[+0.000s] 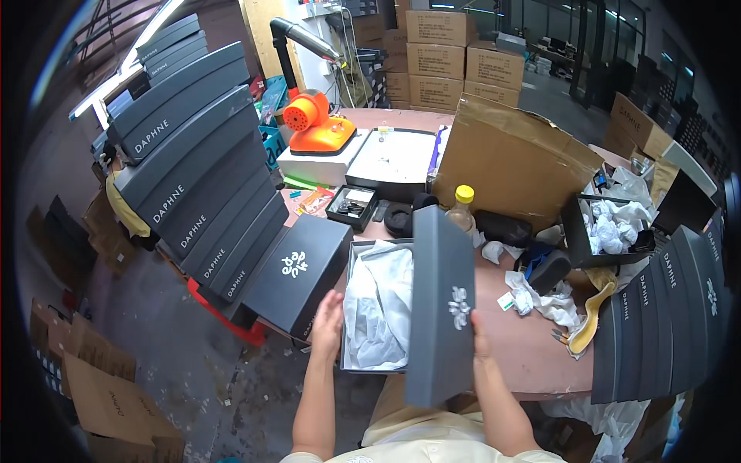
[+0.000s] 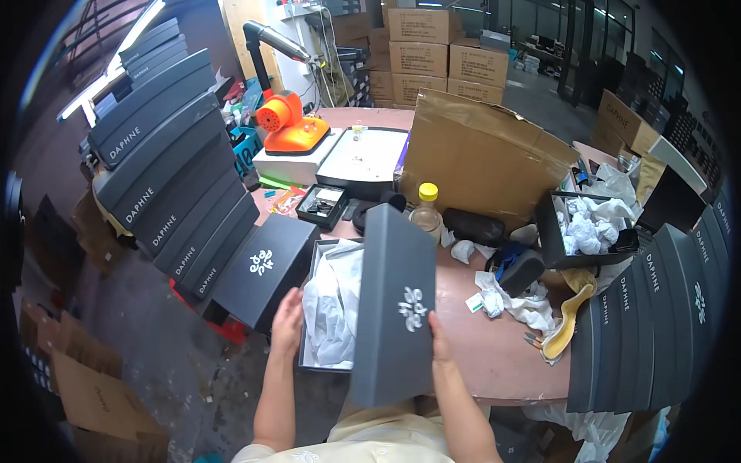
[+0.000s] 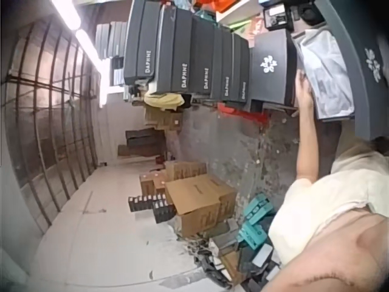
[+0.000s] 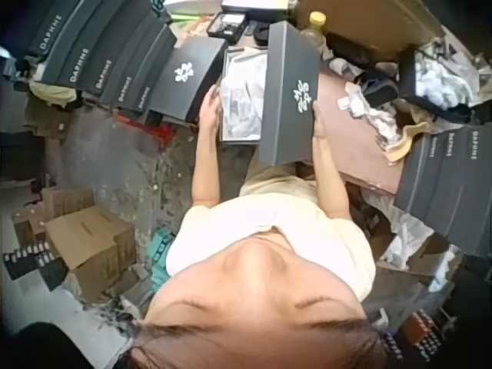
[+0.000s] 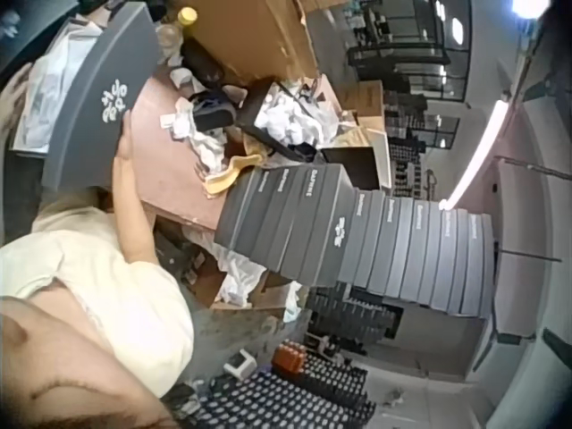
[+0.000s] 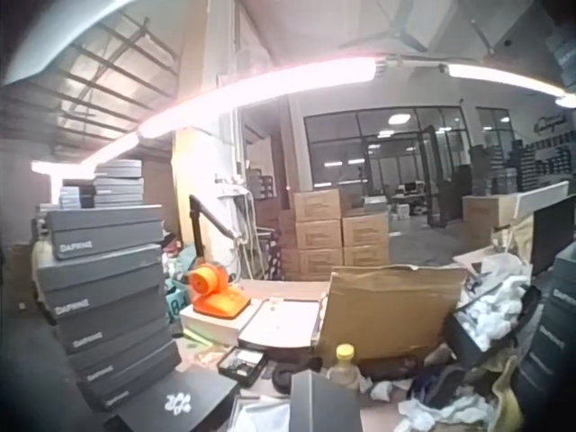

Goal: Inspecting, cleaning, and packing finished shoes into retail boxes.

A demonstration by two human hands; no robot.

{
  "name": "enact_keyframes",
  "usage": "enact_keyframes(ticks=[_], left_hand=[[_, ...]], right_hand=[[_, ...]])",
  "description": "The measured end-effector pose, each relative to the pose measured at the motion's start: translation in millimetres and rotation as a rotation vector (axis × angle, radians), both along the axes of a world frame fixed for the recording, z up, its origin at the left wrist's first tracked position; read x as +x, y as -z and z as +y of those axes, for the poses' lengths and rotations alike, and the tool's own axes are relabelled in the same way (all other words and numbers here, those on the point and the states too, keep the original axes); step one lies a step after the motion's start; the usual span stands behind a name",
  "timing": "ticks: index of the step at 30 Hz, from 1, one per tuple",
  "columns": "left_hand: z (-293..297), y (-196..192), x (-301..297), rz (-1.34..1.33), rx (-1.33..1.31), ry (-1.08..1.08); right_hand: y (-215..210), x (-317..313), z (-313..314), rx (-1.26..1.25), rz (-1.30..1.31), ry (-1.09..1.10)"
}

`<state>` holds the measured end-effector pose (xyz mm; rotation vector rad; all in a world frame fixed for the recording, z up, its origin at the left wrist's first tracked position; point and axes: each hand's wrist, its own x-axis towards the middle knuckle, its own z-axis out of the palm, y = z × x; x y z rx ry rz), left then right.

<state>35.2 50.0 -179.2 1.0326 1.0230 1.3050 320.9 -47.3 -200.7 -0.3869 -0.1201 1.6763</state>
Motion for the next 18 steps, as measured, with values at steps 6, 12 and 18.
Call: enact_keyframes(ticks=[6,12,18], left_hand=[[10.1,-9.9,13.6,0.171,0.013,0.209],[-7.1,-23.4,-7.2,-0.817,-0.346,0.245],[-5.2,-18.6,-6.4,0.241,0.014,-0.038]], right_hand=[[-34.5,-61.0,47.0,-0.189,-0.625,0.083],[-21.1,-70.4,60.7,-0.203,-1.107,0.206],[-36.6,-67.3,62.6,-0.147,-1.095,0.216]])
